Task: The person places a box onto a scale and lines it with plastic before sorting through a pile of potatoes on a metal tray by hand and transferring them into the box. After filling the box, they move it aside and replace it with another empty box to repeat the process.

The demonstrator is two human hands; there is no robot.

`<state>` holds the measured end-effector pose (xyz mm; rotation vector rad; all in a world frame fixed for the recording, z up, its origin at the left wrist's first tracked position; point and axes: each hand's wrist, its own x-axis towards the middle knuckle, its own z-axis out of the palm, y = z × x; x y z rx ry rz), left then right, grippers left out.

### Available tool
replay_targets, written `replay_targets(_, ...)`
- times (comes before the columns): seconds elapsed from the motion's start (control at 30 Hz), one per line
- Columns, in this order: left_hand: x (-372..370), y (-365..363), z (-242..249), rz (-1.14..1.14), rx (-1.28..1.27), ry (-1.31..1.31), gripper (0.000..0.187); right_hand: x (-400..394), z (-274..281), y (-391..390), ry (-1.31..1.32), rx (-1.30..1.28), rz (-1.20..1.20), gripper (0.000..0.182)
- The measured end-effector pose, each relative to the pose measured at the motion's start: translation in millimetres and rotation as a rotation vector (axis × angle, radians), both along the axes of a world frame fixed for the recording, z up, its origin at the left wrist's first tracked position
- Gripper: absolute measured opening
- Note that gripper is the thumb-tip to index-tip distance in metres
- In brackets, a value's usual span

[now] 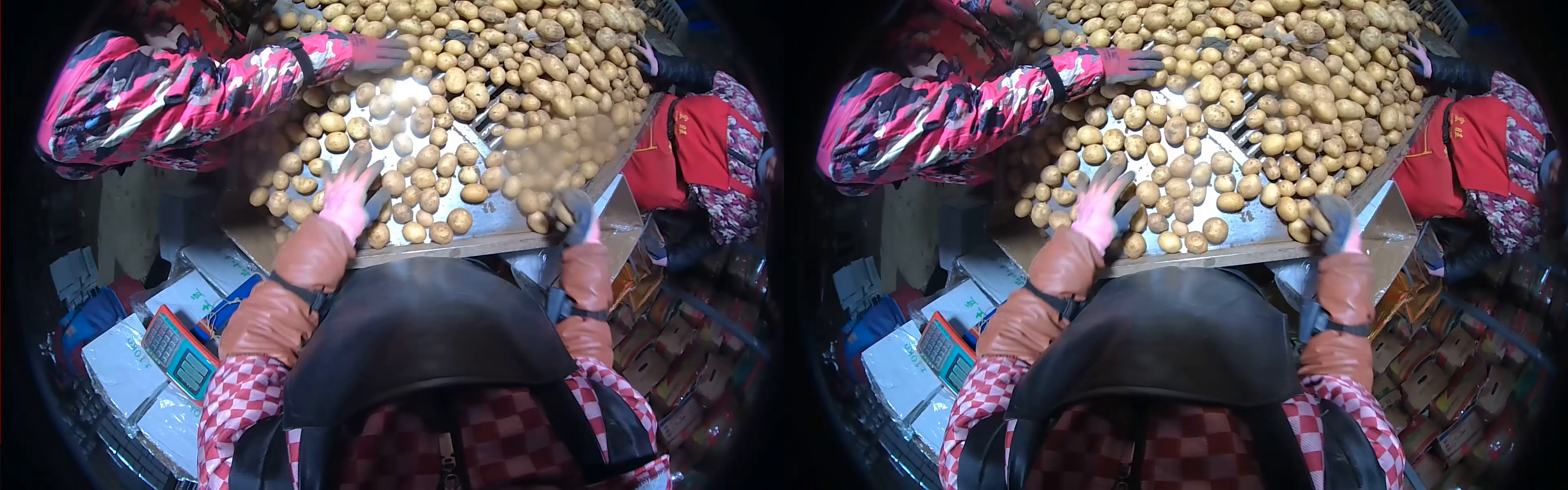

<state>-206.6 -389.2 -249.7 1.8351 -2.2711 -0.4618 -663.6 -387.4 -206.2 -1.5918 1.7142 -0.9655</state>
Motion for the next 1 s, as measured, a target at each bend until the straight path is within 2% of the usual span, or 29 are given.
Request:
replay_targets(0.03,-3.6,-12.0,-2.8,-0.023,-0.02,0.075,0.048,-33.1,-16.7,11.4,-0.652,0.517,-0.438,0.039)
replay_targets(0.1,-10.8,-37.0,-4.5,-0.004,-0.093,0.204,0.04,-139.7,-100.8,33.0,0.173,0.337,-0.366,0.043)
replay_targets(0.13,-14.6,-50.5,-9.9,0.014,-0.187,0.21,0.036,-129.7,-91.9,25.7,0.243,0.335,-0.406,0.042)
replay_targets(0.17,-15.1,-62.4,-13.9,0.038,-0.09,0.175,0.045,-115.7,-87.4,18.2,-0.139,0.311,-0.43,0.042)
replay_targets(0.2,-22.8,-71.1,-5.6,0.082,-0.085,0.088,0.052,-40.7,-44.4,-0.3,-0.523,0.282,-0.445,0.042)
replay_targets(0.23,-29.5,-78.7,0.8,0.126,-0.081,-0.001,0.059,19.1,-24.2,-16.2,-0.047,0.266,-0.384,0.042)
replay_targets(0.27,-24.1,-87.0,-10.6,0.133,0.12,-0.088,0.069,28.5,-44.7,-44.1,-0.391,0.427,-0.298,0.046)
replay_targets(0.3,-21.5,-81.7,-7.2,0.139,0.12,-0.091,0.069,39.4,-80.1,-69.7,0.161,0.081,0.066,0.048)
replay_targets(0.37,-19.2,-66.7,4.1,0.071,0.175,-0.183,0.068,99.6,-53.4,-114.2,0.579,-0.126,0.424,0.051)
replay_targets(0.43,0.1,-35.9,-15.0,0.065,0.075,-0.158,0.064,147.4,-30.1,-151.9,0.632,0.0,0.331,0.054)
replay_targets(0.5,16.1,-7.9,-14.3,0.13,0.093,-0.092,0.065,167.8,-42.3,-178.7,0.699,0.086,0.347,0.058)
replay_targets(0.57,26.5,17.3,-2.7,0.187,0.144,-0.128,0.067,172.8,-83.9,-204.4,0.819,0.094,0.411,0.062)
replay_targets(0.63,29.1,35.0,3.2,0.289,0.237,-0.066,0.066,180.1,-79.8,-196.6,0.791,0.069,0.345,0.06)
replay_targets(0.7,18.9,41.8,8.1,0.376,0.287,-0.032,0.066,188.9,-55.0,-181.6,0.775,0.177,0.393,0.059)
replay_targets(0.77,1.5,40.0,20.0,0.168,0.313,-0.191,0.07,194.2,-54.1,-157.2,0.696,0.089,0.442,0.064)
replay_targets(0.8,7.1,42.4,4.3,-0.085,0.226,-0.202,0.075,204.8,-38.8,-149.6,0.637,0.252,0.499,0.063)
replay_targets(0.83,11.6,43.6,6.9,-0.075,0.229,-0.19,0.075,213.0,-23.8,-141.6,0.58,0.42,0.548,0.062)
replay_targets(0.9,26.7,37.9,12.6,-0.112,0.294,-0.099,0.077,199.1,-62.8,-119.8,-0.327,0.457,0.519,0.048)
replay_targets(0.93,41.0,40.0,-7.5,-0.066,0.24,-0.222,0.066,195.8,-45.3,-123.7,-0.611,0.743,0.686,0.046)
replay_targets(0.97,44.1,41.4,-13.3,0.21,0.233,-0.109,0.055,185.8,-121.5,-112.2,-1.354,0.744,0.637,0.05)
replay_targets(1.0,44.0,47.4,-15.6,0.314,0.173,-0.119,0.05,184.7,-91.3,-96.0,-1.587,0.86,0.428,0.052)
